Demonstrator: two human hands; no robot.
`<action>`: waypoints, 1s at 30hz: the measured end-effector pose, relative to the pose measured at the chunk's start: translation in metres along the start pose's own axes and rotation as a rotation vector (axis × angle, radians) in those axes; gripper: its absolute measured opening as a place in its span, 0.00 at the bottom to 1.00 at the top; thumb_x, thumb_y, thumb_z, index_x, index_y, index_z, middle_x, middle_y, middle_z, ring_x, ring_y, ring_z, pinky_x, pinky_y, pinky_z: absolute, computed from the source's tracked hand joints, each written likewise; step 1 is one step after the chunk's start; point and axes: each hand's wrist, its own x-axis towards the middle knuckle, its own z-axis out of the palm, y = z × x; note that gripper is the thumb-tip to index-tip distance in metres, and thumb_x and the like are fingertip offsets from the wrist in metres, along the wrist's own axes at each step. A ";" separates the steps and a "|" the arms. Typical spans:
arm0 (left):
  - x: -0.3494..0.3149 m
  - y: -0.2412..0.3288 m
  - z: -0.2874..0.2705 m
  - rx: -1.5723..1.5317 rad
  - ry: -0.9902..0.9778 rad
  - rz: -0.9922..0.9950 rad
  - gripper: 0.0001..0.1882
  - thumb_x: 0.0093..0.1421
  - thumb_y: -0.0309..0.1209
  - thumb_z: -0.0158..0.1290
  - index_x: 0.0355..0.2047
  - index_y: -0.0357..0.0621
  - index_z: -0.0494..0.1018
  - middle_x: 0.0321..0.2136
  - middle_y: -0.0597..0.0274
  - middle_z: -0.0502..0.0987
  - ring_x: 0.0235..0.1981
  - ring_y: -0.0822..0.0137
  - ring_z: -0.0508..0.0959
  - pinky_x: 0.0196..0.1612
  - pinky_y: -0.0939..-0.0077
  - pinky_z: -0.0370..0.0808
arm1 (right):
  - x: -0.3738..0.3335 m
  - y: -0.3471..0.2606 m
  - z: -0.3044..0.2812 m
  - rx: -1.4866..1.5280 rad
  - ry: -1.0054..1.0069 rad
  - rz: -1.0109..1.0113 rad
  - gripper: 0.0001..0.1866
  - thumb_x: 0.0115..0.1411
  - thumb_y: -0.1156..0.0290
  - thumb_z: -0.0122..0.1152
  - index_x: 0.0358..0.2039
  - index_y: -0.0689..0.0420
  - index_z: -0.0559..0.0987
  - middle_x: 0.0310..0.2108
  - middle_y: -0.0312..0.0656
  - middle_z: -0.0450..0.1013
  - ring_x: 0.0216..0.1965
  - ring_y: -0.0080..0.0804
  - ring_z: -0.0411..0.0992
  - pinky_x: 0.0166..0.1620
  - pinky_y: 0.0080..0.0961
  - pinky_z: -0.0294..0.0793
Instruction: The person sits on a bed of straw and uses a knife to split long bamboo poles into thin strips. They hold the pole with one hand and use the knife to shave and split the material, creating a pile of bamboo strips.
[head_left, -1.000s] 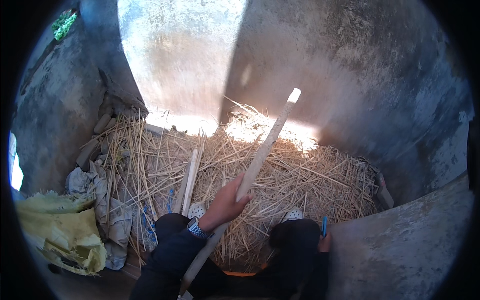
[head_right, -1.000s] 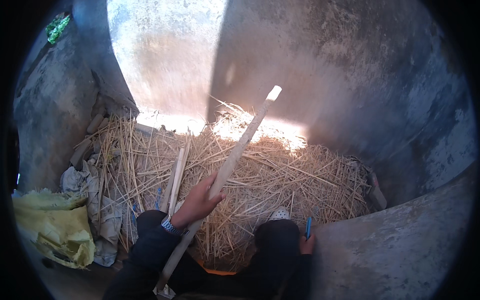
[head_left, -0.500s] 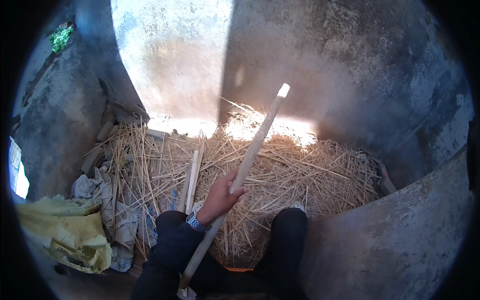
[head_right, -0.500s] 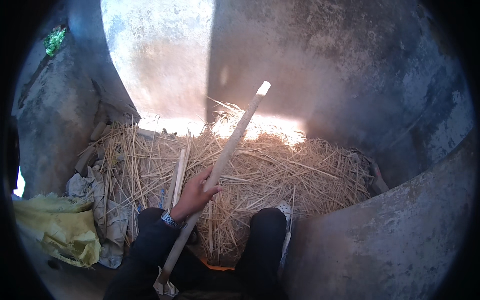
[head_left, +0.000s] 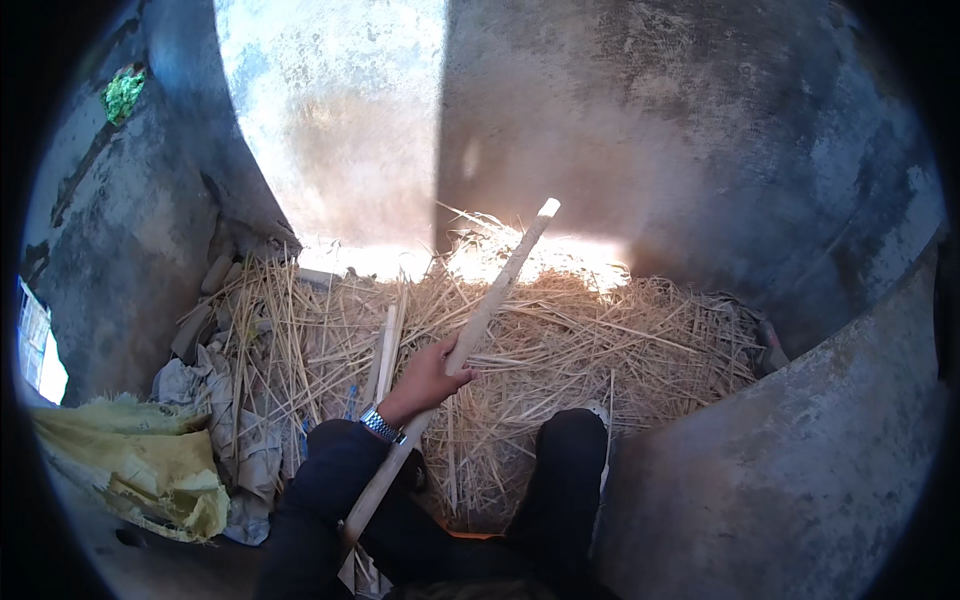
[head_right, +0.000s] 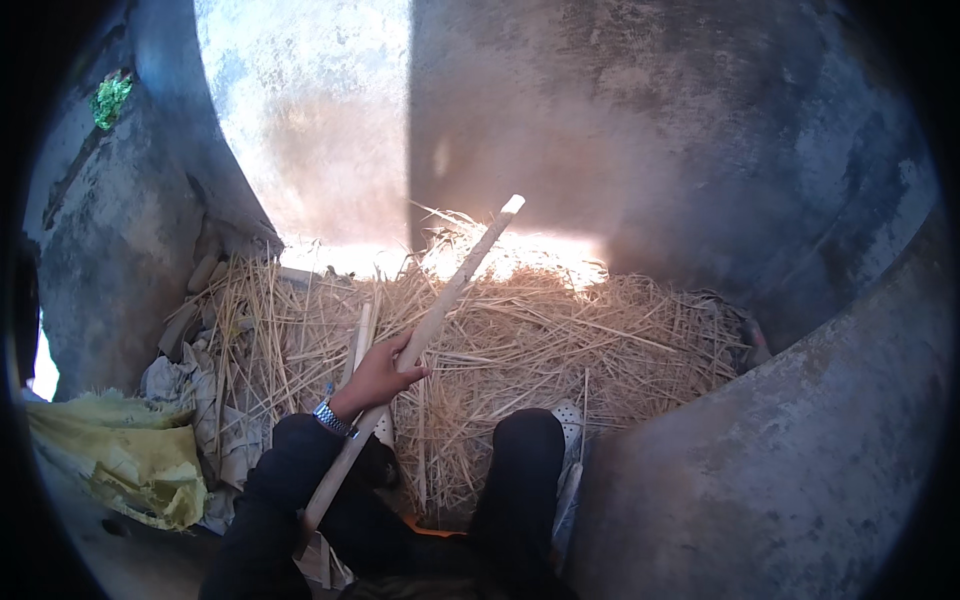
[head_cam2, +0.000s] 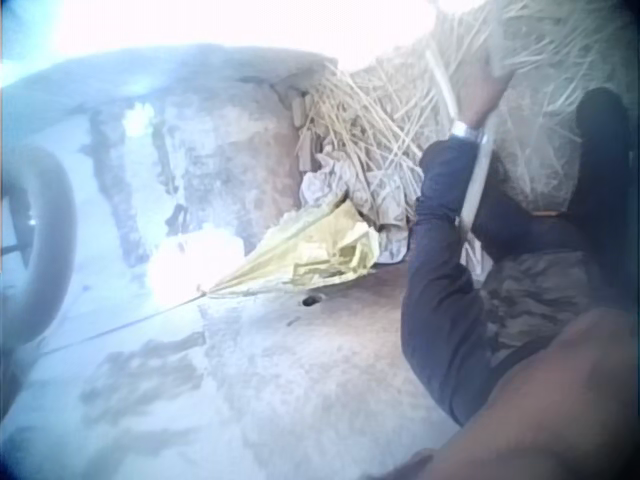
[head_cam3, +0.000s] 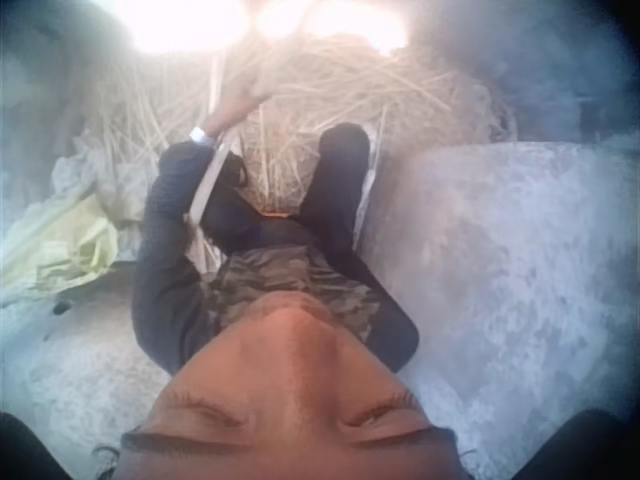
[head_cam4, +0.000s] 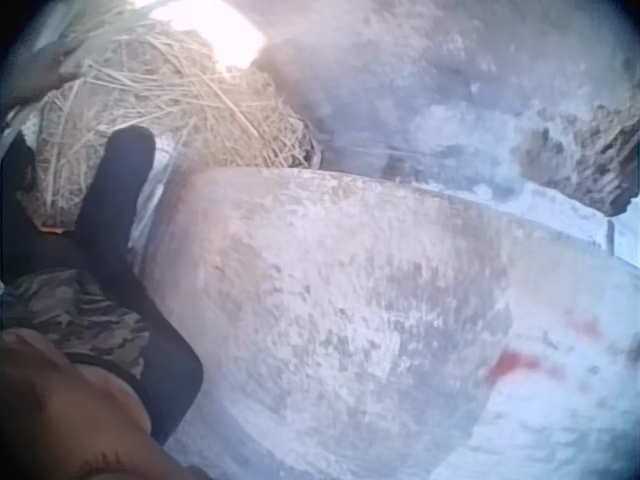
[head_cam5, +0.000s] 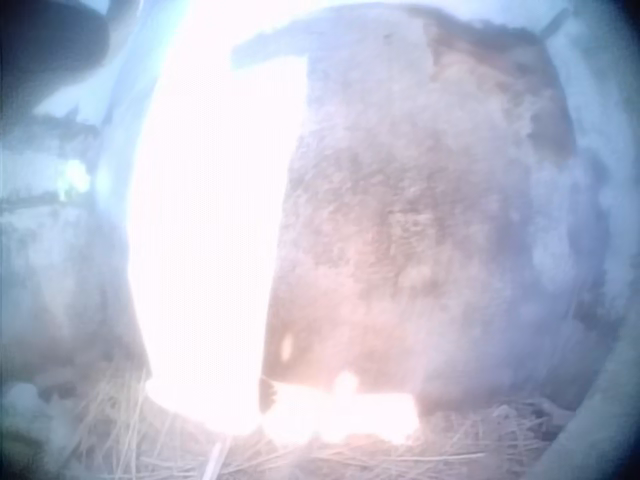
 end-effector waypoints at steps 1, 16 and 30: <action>0.000 -0.008 -0.003 0.099 0.047 0.070 0.33 0.55 0.34 0.59 0.59 0.35 0.62 0.34 0.47 0.78 0.27 0.59 0.79 0.34 0.67 0.76 | 0.000 0.000 0.000 -0.003 -0.003 -0.005 0.12 0.55 0.64 0.56 0.31 0.61 0.73 0.26 0.49 0.71 0.26 0.42 0.71 0.30 0.39 0.71; -0.005 0.011 -0.062 1.119 0.032 0.212 0.29 0.58 0.27 0.46 0.61 0.40 0.58 0.31 0.49 0.76 0.26 0.52 0.79 0.28 0.58 0.73 | -0.021 0.040 -0.004 0.048 0.055 0.004 0.11 0.57 0.65 0.56 0.29 0.61 0.75 0.23 0.46 0.72 0.22 0.36 0.72 0.24 0.37 0.71; 0.001 0.015 -0.047 1.786 -0.193 0.397 0.08 0.58 0.37 0.50 0.28 0.50 0.77 0.20 0.70 0.76 0.21 0.67 0.77 0.26 0.67 0.67 | -0.202 -0.160 -0.210 1.062 -0.070 -0.404 0.08 0.59 0.75 0.53 0.39 0.60 0.70 0.16 0.34 0.65 0.12 0.19 0.64 0.16 0.18 0.65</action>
